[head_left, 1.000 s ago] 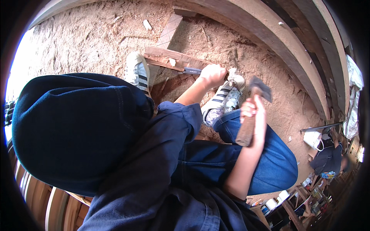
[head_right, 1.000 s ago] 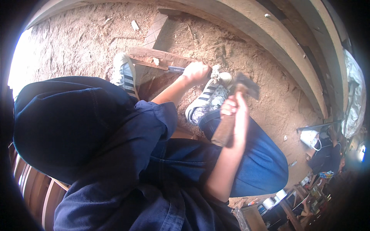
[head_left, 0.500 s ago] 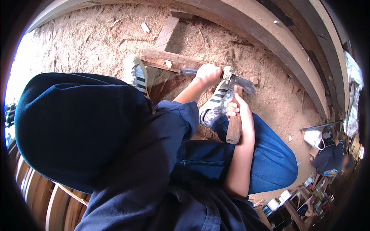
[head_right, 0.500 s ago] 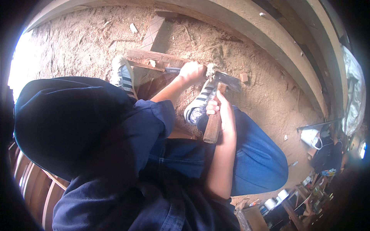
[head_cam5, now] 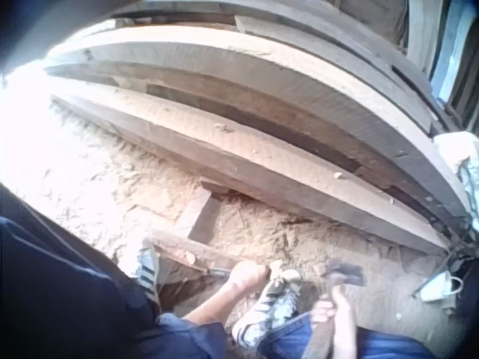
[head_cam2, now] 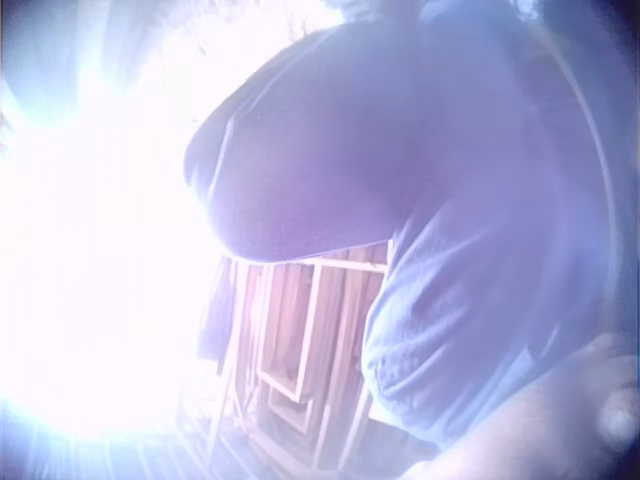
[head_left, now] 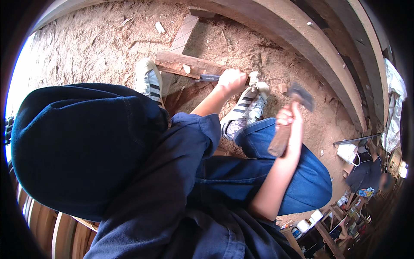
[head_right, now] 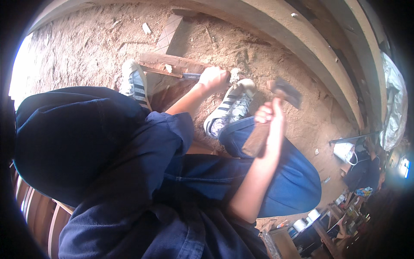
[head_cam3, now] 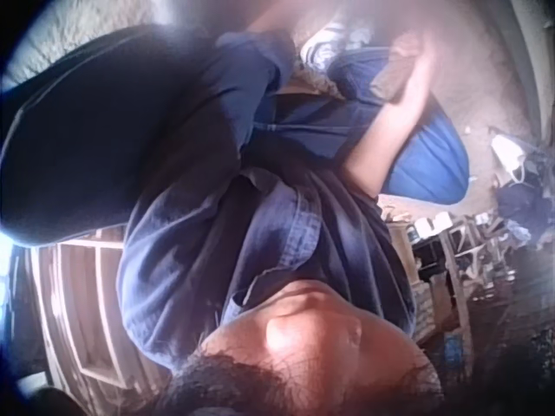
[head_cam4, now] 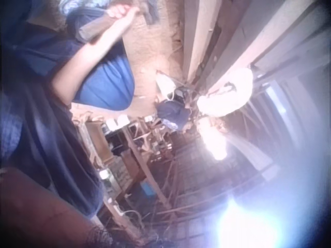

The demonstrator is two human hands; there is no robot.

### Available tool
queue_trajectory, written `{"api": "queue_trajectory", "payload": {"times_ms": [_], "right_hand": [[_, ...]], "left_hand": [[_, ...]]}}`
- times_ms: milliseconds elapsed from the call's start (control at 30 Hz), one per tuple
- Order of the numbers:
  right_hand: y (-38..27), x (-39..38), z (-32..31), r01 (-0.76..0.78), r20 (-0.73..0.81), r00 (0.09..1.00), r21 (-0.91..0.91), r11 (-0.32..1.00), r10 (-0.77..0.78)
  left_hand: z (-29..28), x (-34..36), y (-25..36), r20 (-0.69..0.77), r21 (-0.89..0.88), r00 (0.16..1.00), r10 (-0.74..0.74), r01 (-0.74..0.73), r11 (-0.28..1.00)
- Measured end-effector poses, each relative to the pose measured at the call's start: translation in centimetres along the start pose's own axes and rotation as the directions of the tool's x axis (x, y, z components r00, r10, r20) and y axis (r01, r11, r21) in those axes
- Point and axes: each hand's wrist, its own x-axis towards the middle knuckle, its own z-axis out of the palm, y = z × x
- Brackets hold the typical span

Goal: The person sits on the floor and uses a chisel and mallet to carve a small wooden block. They repeatedly strike the chisel to remove wood shavings and occasionally clear debris from the work area.

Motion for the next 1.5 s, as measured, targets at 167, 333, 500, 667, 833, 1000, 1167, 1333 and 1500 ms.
{"api": "queue_trajectory", "payload": {"times_ms": [167, 333, 500, 667, 833, 1000, 1167, 1333, 1500], "right_hand": [[-1.3, 0.1, -0.1, 0.353, -0.267, 0.908, 0.072, 0.933, -0.323], [5.7, 1.2, 0.3, -0.269, 0.038, 0.956, -0.283, 0.921, 0.291], [4.5, 1.4, 2.2, -0.332, 0.108, 0.934, -0.082, 0.94, 0.34], [4.0, 1.4, 2.5, -0.061, -0.032, 0.998, 0.048, 0.997, 0.062], [5.1, 1.8, 2.2, -0.286, 0.111, 0.947, -0.134, 0.949, 0.301], [1.7, 0.4, 1.6, -0.025, 0.033, 0.999, -0.145, 0.989, 0.03], [-2.8, 0.9, -0.7, 0.503, -0.266, 0.821, -0.081, 0.861, -0.504], [3.4, 1.1, 1.0, -0.146, -0.002, 0.988, -0.387, 0.911, 0.157], [4.5, 1.5, 2.3, -0.347, 0.165, 0.918, -0.102, 0.932, 0.36]], "left_hand": [[-0.9, -0.5, -0.4, -0.014, 0.059, 1.0, -0.012, 0.013, 0.998], [0.1, -0.4, -0.2, -0.041, 0.057, 0.999, 0.005, -0.002, 0.998], [-0.4, -0.4, -0.8, -0.029, 0.095, 0.998, -0.058, 0.061, 0.994], [-1.0, -0.2, -0.3, 0.019, 0.076, 0.996, -0.083, 0.081, 0.994], [-1.8, -0.4, 0.3, 0.06, 0.053, 0.993, -0.098, 0.095, 0.994], [-0.7, -0.6, -0.8, -0.017, 0.061, 0.997, -0.071, 0.071, 0.996], [-1.0, -0.3, -0.3, -0.019, 0.061, 0.998, -0.053, 0.054, 0.997], [-1.7, 0.3, 0.7, 0.094, 0.047, 0.991, -0.1, 0.096, 0.994], [-1.1, -0.3, -0.9, 0.003, 0.095, 0.995, -0.1, 0.1, 0.99]]}}
